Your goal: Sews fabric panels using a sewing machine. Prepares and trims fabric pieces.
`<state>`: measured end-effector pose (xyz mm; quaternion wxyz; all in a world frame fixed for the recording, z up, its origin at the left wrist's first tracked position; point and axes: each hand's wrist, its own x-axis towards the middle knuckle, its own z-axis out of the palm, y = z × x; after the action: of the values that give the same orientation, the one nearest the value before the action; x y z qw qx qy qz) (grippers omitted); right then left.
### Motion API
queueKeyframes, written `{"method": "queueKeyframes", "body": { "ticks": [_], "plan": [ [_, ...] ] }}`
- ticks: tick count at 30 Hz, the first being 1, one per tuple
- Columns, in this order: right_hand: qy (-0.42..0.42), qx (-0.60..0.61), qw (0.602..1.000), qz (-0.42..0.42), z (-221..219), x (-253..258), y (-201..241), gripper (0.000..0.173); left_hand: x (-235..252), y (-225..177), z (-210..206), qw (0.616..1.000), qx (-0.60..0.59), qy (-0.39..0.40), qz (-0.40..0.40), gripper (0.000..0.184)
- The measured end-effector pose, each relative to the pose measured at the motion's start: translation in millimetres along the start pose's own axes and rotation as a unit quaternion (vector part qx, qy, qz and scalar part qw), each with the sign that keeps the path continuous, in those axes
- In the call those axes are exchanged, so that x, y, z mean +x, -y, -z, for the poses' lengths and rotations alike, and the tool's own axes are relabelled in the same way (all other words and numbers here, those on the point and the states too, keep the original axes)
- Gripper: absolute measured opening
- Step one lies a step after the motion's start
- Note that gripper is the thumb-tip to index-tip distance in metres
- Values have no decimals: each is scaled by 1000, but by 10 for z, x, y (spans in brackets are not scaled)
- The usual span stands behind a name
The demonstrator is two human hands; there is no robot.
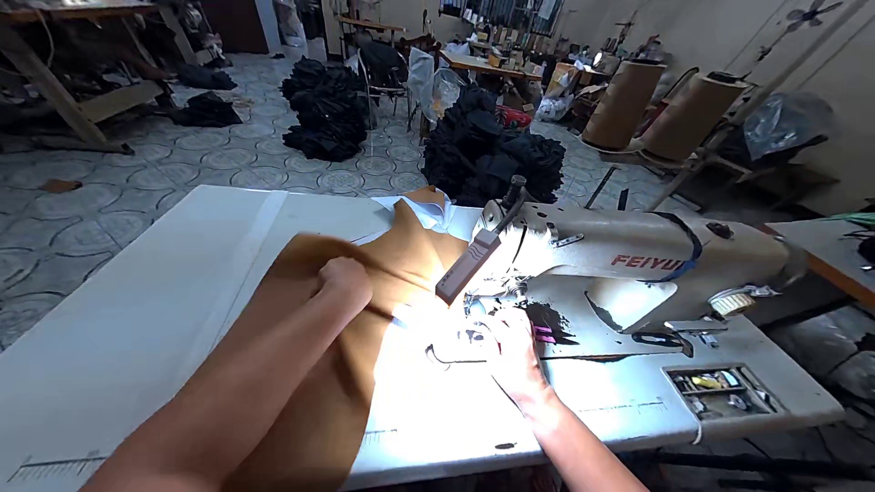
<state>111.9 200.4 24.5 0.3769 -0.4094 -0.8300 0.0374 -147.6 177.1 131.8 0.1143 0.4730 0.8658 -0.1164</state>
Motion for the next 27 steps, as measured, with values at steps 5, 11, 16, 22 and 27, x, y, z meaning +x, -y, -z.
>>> {"method": "queueKeyframes", "body": {
  "ticks": [5,11,16,22,27],
  "plan": [
    [-35,13,999,-3,1,8,29,20,1324,-466,122,947,-47,-139,-286,66],
    [-39,57,997,-37,49,18,81,19,527,-205,446,924,-85,-111,-357,39],
    [-135,70,988,-36,112,16,23,15,-837,154,185,909,-45,52,-410,27],
    [-240,80,967,-22,743,-462,136,21,-857,-1166,-604,787,-192,-129,-572,35],
    [16,36,994,-99,1570,-1307,-53,19,-493,-1823,-907,801,-90,-118,-580,48]
  ]
}}
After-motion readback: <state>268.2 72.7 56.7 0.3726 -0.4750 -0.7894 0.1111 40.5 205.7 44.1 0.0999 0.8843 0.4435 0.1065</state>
